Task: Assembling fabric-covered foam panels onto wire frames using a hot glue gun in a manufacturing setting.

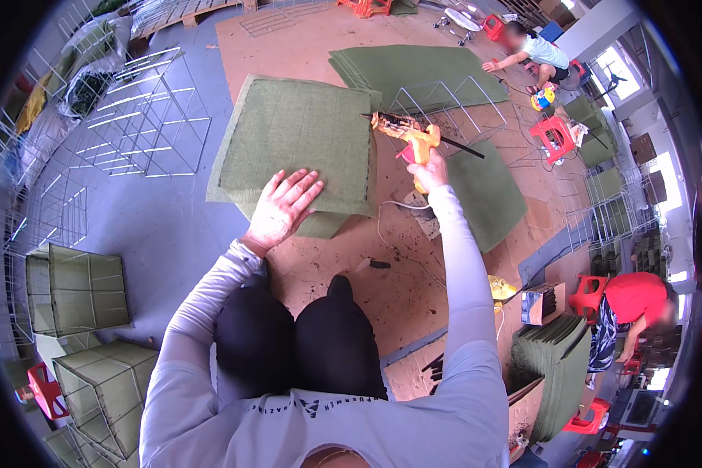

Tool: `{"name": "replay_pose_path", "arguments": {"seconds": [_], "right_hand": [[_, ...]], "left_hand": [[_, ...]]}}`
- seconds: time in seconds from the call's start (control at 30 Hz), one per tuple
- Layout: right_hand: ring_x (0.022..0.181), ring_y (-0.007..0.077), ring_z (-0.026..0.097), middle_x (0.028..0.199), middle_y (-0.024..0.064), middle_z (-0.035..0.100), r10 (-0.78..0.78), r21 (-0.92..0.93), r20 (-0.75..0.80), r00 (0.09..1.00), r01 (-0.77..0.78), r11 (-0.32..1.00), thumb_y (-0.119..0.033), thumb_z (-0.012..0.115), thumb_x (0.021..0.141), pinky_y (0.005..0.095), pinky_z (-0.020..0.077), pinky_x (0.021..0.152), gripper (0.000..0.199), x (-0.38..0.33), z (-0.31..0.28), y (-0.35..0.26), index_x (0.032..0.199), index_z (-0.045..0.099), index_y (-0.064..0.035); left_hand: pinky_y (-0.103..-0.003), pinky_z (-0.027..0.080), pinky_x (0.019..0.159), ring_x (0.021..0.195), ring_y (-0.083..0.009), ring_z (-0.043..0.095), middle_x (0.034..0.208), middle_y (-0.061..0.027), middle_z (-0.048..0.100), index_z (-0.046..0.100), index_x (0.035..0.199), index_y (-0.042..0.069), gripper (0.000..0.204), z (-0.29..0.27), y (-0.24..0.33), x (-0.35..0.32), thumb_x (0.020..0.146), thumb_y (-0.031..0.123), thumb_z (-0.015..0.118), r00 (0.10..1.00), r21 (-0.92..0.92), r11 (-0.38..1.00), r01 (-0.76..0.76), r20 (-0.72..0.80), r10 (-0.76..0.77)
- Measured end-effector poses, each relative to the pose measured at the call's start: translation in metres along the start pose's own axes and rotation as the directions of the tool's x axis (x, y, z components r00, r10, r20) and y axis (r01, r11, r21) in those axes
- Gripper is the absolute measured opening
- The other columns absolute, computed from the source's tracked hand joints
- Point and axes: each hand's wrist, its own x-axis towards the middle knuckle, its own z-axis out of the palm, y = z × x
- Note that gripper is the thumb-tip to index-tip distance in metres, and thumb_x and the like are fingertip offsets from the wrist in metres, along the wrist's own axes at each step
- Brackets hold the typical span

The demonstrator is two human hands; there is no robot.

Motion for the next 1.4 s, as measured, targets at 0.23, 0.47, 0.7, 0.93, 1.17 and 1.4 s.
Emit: {"name": "replay_pose_path", "arguments": {"seconds": [0.23,0.47,0.7,0.93,1.17,1.4], "right_hand": [[0.082,0.0406,0.059,0.084,0.023,0.061,0.002,-0.072,0.066,0.998,0.003,0.997,-0.014,0.067,0.058,0.0429,0.0472,0.072,0.047,-0.108,-0.032,-0.033,0.099,0.05,0.001],[0.076,0.0256,0.061,0.083,0.0136,0.062,0.026,0.141,0.113,0.993,-0.042,0.989,-0.012,0.068,0.062,0.0361,0.0483,0.07,0.045,-0.192,-0.033,-0.019,0.102,0.052,-0.0003],[0.098,0.0233,0.06,0.111,0.0126,0.059,0.211,0.816,0.332,0.919,-0.392,0.424,0.005,0.063,0.074,0.0322,0.0504,0.077,0.052,-0.271,0.031,-0.004,0.121,0.043,-0.0035],[0.11,0.0286,0.054,0.132,0.0124,0.043,0.15,0.949,0.239,0.96,-0.263,0.175,-0.002,0.062,0.081,0.0363,0.0477,0.083,0.056,-0.209,0.106,-0.041,0.129,0.034,-0.0106],[0.093,0.024,0.059,0.119,0.0069,0.051,0.196,0.941,-0.057,0.979,-0.013,0.338,-0.002,0.061,0.081,0.0362,0.0471,0.084,0.052,-0.167,0.064,-0.041,0.127,0.038,-0.01],[0.114,0.0242,0.049,0.129,0.0104,0.046,0.113,0.921,-0.135,0.984,0.083,0.381,0.001,0.059,0.077,0.0358,0.0454,0.087,0.065,-0.226,-0.004,-0.06,0.135,0.032,-0.0094]], "left_hand": [[-0.043,0.026,0.106,0.124,-0.0218,0.04,0.135,-0.0047,0.043,0.042,0.131,0.012,0.06,-0.002,0.006,-0.002,0.075,0.02,0.062,1.0,0.048,0.999,-0.019,0.0,0.019],[-0.046,0.023,0.107,0.127,-0.0241,0.038,0.135,-0.0077,0.043,0.041,0.131,0.011,0.062,-0.005,-0.01,-0.006,0.074,0.015,0.062,0.999,0.066,0.998,-0.015,-0.041,0.018],[-0.045,0.029,0.105,0.126,-0.0279,0.038,0.133,-0.0087,0.044,0.049,0.125,0.01,0.05,-0.035,-0.063,-0.067,0.076,0.008,0.061,0.915,0.067,0.928,0.367,-0.204,-0.347],[-0.035,0.043,0.094,0.114,-0.0297,0.049,0.124,-0.0128,0.052,0.056,0.114,0.004,0.034,-0.037,-0.061,-0.069,0.08,0.004,0.055,0.919,-0.022,0.945,0.328,-0.226,-0.324],[-0.036,0.045,0.09,0.108,-0.0315,0.053,0.12,-0.0141,0.055,0.056,0.112,0.002,0.034,-0.051,-0.028,-0.085,0.078,0.003,0.053,0.958,-0.037,0.972,0.23,-0.169,-0.233],[-0.035,0.05,0.073,0.085,-0.0258,0.057,0.099,-0.0099,0.06,0.06,0.096,0.003,0.023,-0.078,-0.029,-0.071,0.075,0.007,0.053,0.996,0.164,0.982,0.092,-0.029,-0.088]]}}
